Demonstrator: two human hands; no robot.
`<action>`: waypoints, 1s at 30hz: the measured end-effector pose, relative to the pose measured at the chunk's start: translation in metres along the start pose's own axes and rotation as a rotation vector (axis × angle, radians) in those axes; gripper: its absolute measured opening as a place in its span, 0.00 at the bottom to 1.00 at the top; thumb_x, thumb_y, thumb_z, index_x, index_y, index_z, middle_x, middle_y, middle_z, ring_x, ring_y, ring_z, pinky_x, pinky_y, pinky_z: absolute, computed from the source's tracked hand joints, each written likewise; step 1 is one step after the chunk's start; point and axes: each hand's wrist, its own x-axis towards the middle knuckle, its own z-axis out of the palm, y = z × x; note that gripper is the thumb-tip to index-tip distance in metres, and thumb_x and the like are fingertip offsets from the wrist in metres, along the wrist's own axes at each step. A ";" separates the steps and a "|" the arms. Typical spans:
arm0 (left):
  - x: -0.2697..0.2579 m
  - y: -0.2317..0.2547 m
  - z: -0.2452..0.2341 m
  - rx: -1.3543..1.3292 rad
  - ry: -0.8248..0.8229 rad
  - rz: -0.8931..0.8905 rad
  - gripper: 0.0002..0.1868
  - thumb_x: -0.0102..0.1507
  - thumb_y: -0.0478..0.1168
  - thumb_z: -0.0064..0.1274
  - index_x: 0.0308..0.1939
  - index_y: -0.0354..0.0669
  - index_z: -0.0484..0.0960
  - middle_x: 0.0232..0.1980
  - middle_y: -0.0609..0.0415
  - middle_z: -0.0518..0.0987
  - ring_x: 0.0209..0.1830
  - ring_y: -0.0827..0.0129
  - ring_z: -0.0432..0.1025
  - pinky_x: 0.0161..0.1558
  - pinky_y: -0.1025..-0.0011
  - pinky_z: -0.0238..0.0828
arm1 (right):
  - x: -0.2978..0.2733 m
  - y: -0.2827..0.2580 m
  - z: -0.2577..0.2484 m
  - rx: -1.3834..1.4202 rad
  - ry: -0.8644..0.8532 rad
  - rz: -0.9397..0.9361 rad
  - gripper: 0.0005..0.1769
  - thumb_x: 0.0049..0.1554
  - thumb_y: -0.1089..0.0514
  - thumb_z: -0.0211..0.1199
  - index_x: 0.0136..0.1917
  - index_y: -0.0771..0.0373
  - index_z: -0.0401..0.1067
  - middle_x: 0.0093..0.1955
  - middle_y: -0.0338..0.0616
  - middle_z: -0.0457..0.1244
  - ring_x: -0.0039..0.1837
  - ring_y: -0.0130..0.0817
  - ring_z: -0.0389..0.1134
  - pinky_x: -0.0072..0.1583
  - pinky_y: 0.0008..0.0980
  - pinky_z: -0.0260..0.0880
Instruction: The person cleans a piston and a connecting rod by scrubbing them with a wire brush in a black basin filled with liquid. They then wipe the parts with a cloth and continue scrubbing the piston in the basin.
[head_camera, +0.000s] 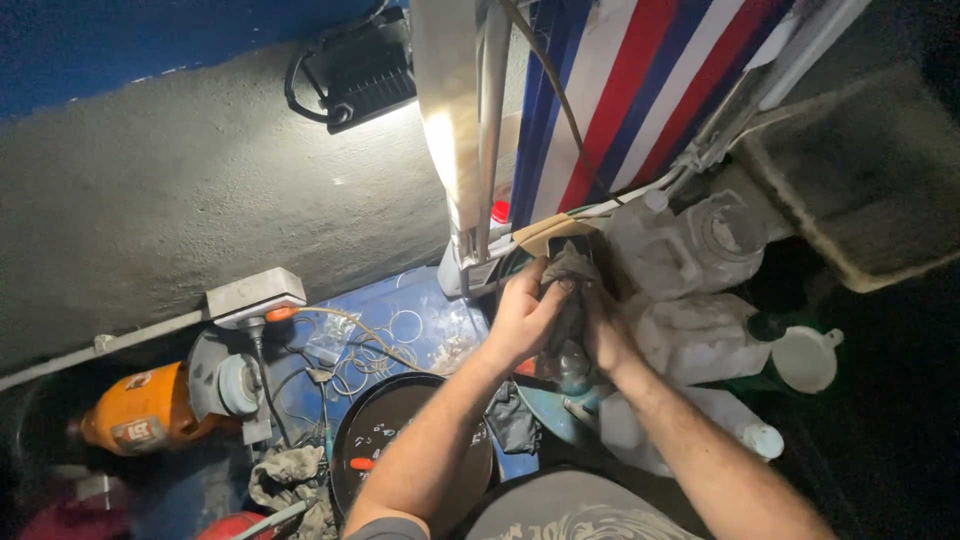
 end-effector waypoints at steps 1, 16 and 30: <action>-0.001 0.000 0.000 -0.001 0.000 0.000 0.09 0.67 0.42 0.54 0.40 0.39 0.77 0.30 0.40 0.74 0.34 0.64 0.71 0.36 0.62 0.70 | -0.002 0.005 0.000 -0.001 0.000 0.001 0.37 0.70 0.39 0.34 0.77 0.69 0.59 0.78 0.67 0.53 0.81 0.61 0.49 0.80 0.57 0.41; -0.059 0.040 -0.032 -0.116 0.153 0.143 0.28 0.75 0.54 0.31 0.70 0.38 0.67 0.60 0.36 0.76 0.59 0.71 0.61 0.62 0.50 0.65 | -0.082 -0.043 0.055 -0.027 0.108 -0.668 0.15 0.63 0.59 0.62 0.59 0.72 0.72 0.49 0.68 0.67 0.50 0.78 0.55 0.54 0.52 0.75; -0.212 0.150 -0.192 0.569 0.269 0.324 0.41 0.67 0.58 0.47 0.79 0.43 0.56 0.76 0.36 0.59 0.76 0.35 0.55 0.73 0.41 0.51 | -0.125 -0.043 0.245 0.741 -0.323 -0.239 0.21 0.68 0.49 0.54 0.40 0.67 0.69 0.24 0.62 0.64 0.22 0.45 0.69 0.21 0.39 0.69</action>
